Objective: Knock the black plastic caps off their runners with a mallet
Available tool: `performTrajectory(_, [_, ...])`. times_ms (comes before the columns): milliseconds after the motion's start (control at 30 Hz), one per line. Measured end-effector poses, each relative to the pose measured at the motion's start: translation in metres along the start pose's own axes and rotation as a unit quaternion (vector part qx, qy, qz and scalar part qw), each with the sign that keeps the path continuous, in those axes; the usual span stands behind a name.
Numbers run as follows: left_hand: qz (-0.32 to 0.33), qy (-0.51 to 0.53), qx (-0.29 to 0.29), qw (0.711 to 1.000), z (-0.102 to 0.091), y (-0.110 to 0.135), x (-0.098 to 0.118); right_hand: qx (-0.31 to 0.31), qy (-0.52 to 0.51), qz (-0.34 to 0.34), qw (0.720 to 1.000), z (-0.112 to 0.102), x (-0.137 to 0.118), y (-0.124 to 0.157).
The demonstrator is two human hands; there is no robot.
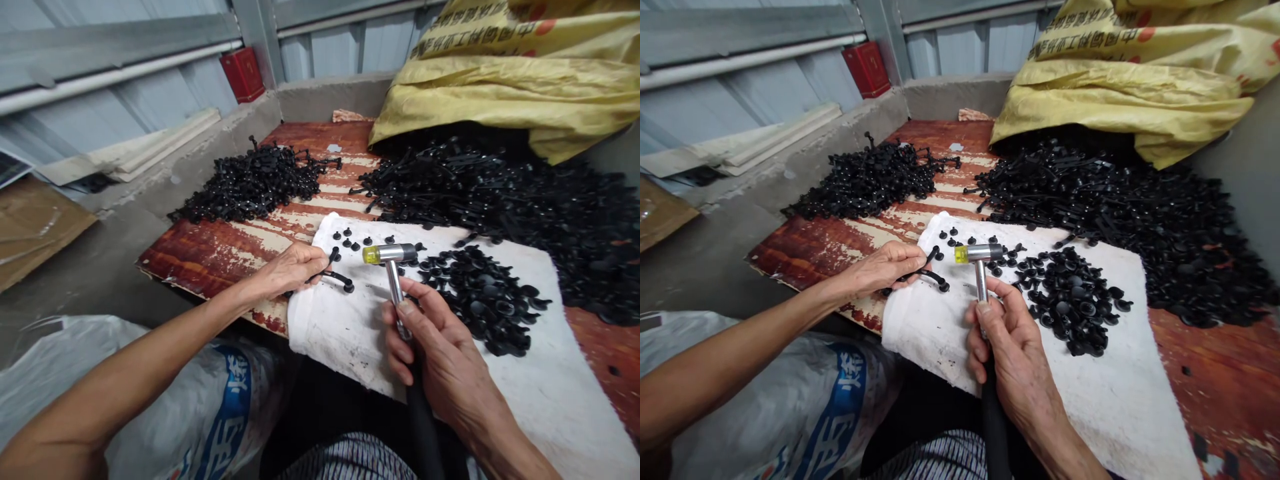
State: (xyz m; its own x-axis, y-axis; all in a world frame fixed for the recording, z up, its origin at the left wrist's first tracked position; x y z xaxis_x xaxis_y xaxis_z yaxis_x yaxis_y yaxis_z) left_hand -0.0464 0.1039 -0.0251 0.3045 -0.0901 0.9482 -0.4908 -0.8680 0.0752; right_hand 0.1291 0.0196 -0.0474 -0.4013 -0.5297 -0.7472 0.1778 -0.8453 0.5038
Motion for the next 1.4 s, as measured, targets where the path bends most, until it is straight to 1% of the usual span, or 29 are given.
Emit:
performTrajectory(267, [0.008,-0.042,-0.003,0.999,-0.001,0.000,0.002,-0.001,0.003,-0.005,1.000,-0.001,0.000,0.000])
performTrajectory(400, [-0.002,-0.043,-0.001,0.999,-0.001,0.000,-0.002,-0.006,-0.001,-0.004,1.000,-0.002,0.001,-0.002])
performTrajectory(500, [0.002,-0.059,-0.014,0.998,-0.001,-0.001,-0.001,-0.010,0.002,-0.003,1.000,-0.002,0.001,-0.001])
performTrajectory(600, [-0.008,-0.075,-0.024,0.997,-0.004,-0.004,0.000,-0.014,0.014,-0.009,1.000,0.000,0.001,0.001])
performTrajectory(700, [-0.019,-0.051,-0.041,0.998,-0.007,-0.007,0.000,-0.014,0.027,-0.007,1.000,0.000,0.001,0.001])
performTrajectory(800, [-0.014,-0.038,-0.060,0.997,-0.008,-0.008,-0.002,-0.015,0.034,-0.001,0.999,0.001,0.001,0.001])
performTrajectory(1000, [0.007,-0.028,-0.067,0.997,-0.010,-0.010,-0.009,-0.017,0.054,0.005,0.998,-0.002,0.003,0.000])
performTrajectory(1100, [0.005,-0.028,-0.064,0.998,-0.010,-0.010,-0.010,-0.015,0.107,0.018,0.994,-0.002,0.002,-0.002])
performTrajectory(1167, [0.000,-0.028,-0.060,0.998,-0.009,-0.010,-0.011,-0.003,0.189,-0.005,0.982,0.001,-0.007,-0.002])
performTrajectory(1267, [-0.006,-0.028,-0.055,0.998,-0.009,-0.011,-0.012,0.021,0.315,-0.107,0.943,0.013,-0.033,-0.002])
performTrajectory(1300, [-0.007,-0.032,-0.056,0.998,-0.009,-0.011,-0.013,0.029,0.334,-0.144,0.931,0.018,-0.042,-0.002])
performTrajectory(1333, [-0.006,-0.038,-0.057,0.998,-0.009,-0.011,-0.013,0.037,0.337,-0.173,0.925,0.022,-0.050,-0.003])
performTrajectory(1367, [-0.004,-0.044,-0.057,0.997,-0.009,-0.011,-0.013,0.043,0.321,-0.186,0.928,0.025,-0.056,-0.005])
performTrajectory(1400, [-0.002,-0.047,-0.058,0.997,-0.009,-0.011,-0.013,0.047,0.291,-0.184,0.938,0.025,-0.060,-0.008])
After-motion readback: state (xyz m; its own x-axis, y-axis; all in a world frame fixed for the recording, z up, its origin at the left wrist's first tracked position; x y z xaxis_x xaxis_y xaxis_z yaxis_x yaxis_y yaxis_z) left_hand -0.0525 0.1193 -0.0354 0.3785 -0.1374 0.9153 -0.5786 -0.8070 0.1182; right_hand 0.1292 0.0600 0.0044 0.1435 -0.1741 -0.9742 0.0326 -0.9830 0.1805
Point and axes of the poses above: each hand's wrist, its own y-axis away from the middle knuckle, its own z-axis out of the palm, x = y × z, the point moved 6 cm from there along -y, towards the middle knuckle, and after that the axes turned 15 degrees about z, right-handed, at the moved point
